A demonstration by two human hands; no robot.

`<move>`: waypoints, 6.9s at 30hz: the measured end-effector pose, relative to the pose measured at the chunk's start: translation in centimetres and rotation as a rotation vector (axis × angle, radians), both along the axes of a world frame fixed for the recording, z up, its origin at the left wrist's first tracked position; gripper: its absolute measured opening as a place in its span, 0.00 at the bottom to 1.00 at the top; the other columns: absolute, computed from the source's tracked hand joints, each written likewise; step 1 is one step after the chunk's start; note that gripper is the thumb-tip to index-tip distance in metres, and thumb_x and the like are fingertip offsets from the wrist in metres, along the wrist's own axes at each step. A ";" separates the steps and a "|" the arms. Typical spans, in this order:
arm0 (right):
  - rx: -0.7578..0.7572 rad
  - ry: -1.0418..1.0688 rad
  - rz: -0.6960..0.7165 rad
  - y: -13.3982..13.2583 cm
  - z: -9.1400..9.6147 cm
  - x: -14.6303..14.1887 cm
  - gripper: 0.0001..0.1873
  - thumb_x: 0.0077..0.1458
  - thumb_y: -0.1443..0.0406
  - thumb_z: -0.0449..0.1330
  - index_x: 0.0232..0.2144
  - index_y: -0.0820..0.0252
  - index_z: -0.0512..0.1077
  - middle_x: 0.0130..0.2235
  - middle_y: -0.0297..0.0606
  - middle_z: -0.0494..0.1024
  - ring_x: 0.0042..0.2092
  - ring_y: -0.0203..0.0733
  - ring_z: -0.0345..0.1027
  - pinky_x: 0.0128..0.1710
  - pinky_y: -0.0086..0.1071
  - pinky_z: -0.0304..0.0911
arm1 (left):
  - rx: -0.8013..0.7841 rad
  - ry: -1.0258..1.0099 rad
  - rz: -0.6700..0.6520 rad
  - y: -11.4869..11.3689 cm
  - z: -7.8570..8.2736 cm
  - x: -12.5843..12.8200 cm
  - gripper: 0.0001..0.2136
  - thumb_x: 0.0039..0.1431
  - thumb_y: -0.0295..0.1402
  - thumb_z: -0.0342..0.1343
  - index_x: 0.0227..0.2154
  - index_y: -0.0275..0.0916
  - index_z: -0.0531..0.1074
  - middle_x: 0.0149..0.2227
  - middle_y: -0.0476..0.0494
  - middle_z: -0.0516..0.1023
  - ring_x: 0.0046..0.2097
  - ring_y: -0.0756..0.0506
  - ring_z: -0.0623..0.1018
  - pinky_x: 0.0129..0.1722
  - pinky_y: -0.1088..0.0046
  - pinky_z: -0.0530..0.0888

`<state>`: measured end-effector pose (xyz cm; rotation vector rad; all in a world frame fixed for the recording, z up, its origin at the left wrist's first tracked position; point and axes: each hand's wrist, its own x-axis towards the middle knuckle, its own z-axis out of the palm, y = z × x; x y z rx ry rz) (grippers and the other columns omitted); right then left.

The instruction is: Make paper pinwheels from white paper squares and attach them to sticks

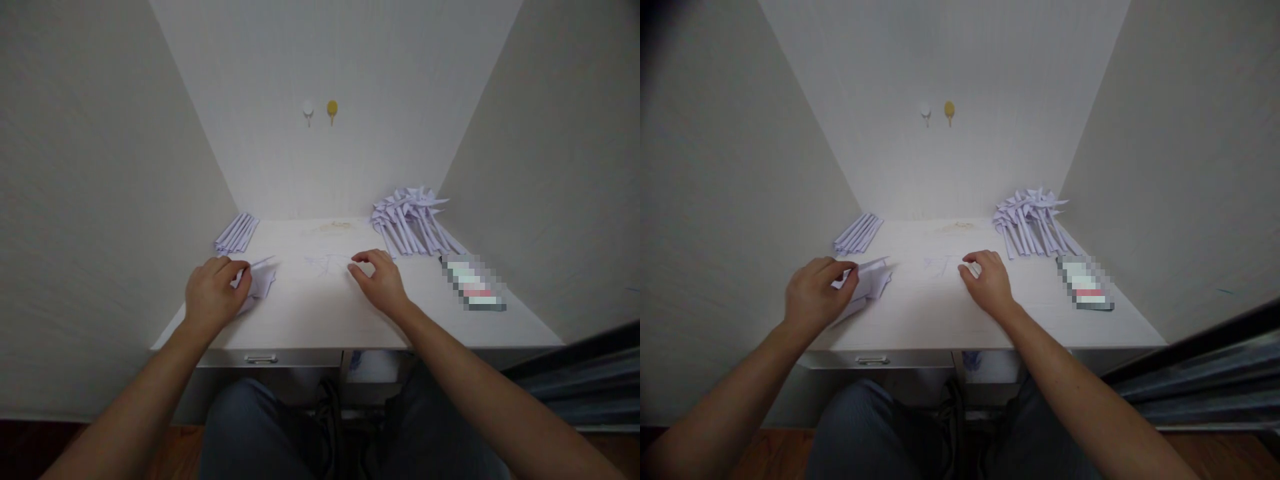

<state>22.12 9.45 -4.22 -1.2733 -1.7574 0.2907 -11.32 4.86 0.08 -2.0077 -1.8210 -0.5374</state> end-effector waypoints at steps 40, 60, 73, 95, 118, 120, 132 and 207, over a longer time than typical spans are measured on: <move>-0.155 0.135 0.512 5.2 -1.5 -0.8 0.07 0.53 0.70 0.64 0.32 0.54 0.81 0.33 0.33 0.81 0.38 0.42 0.76 0.44 0.37 0.70 | -0.386 -1.619 -0.372 11.6 -6.7 9.3 0.15 0.40 0.39 0.73 0.30 0.39 0.77 0.25 0.51 0.76 0.26 0.50 0.73 0.28 0.72 0.69; 0.174 -0.213 0.583 4.7 -1.2 -0.8 0.06 0.54 0.67 0.73 0.33 0.49 0.84 0.58 0.39 0.79 0.66 0.56 0.63 0.66 0.56 0.60 | -0.390 -1.618 -0.328 11.5 -7.1 9.3 0.17 0.39 0.42 0.76 0.28 0.39 0.79 0.25 0.50 0.79 0.24 0.49 0.74 0.26 0.72 0.69; -0.207 0.145 0.470 4.5 -0.7 -1.4 0.03 0.58 0.63 0.67 0.32 0.56 0.79 0.41 0.41 0.84 0.43 0.46 0.77 0.47 0.41 0.70 | -0.657 -1.492 -0.493 10.1 -6.8 10.4 0.15 0.44 0.44 0.74 0.29 0.37 0.86 0.29 0.43 0.85 0.29 0.46 0.78 0.31 0.69 0.72; -0.451 0.255 0.406 4.5 -0.9 -1.6 0.11 0.51 0.57 0.70 0.29 0.57 0.77 0.30 0.36 0.80 0.32 0.41 0.72 0.34 0.36 0.67 | -0.654 -1.522 -0.513 9.2 -5.8 10.5 0.09 0.46 0.38 0.74 0.30 0.39 0.86 0.28 0.46 0.84 0.27 0.50 0.76 0.28 0.74 0.70; 0.044 0.726 0.608 2.4 16.8 -0.2 0.09 0.60 0.56 0.71 0.37 0.54 0.84 0.31 0.36 0.83 0.32 0.40 0.77 0.32 0.31 0.73 | 0.102 -1.650 -0.797 7.3 12.5 15.4 0.08 0.52 0.37 0.73 0.32 0.41 0.84 0.29 0.48 0.84 0.29 0.49 0.79 0.27 0.77 0.74; 0.131 0.746 0.555 1.8 17.6 -0.3 0.09 0.61 0.55 0.70 0.36 0.53 0.84 0.31 0.35 0.83 0.32 0.40 0.75 0.32 0.31 0.73 | 0.139 -1.621 -0.859 6.6 13.8 16.4 0.04 0.53 0.34 0.71 0.32 0.42 0.84 0.30 0.48 0.85 0.30 0.48 0.80 0.28 0.77 0.76; 0.128 0.688 0.420 2.9 17.5 0.3 0.13 0.65 0.54 0.66 0.34 0.54 0.83 0.28 0.34 0.79 0.31 0.39 0.70 0.31 0.29 0.68 | 0.171 -1.496 -0.869 7.2 13.5 17.0 0.04 0.55 0.28 0.69 0.30 0.46 0.85 0.28 0.50 0.83 0.32 0.48 0.81 0.32 0.77 0.79; -0.259 0.619 0.710 4.6 17.1 0.1 0.14 0.67 0.57 0.66 0.33 0.58 0.84 0.28 0.33 0.84 0.31 0.33 0.75 0.34 0.25 0.69 | 0.186 -1.599 -0.675 9.0 13.0 16.4 0.04 0.49 0.30 0.72 0.28 0.39 0.82 0.24 0.49 0.82 0.23 0.52 0.77 0.21 0.81 0.72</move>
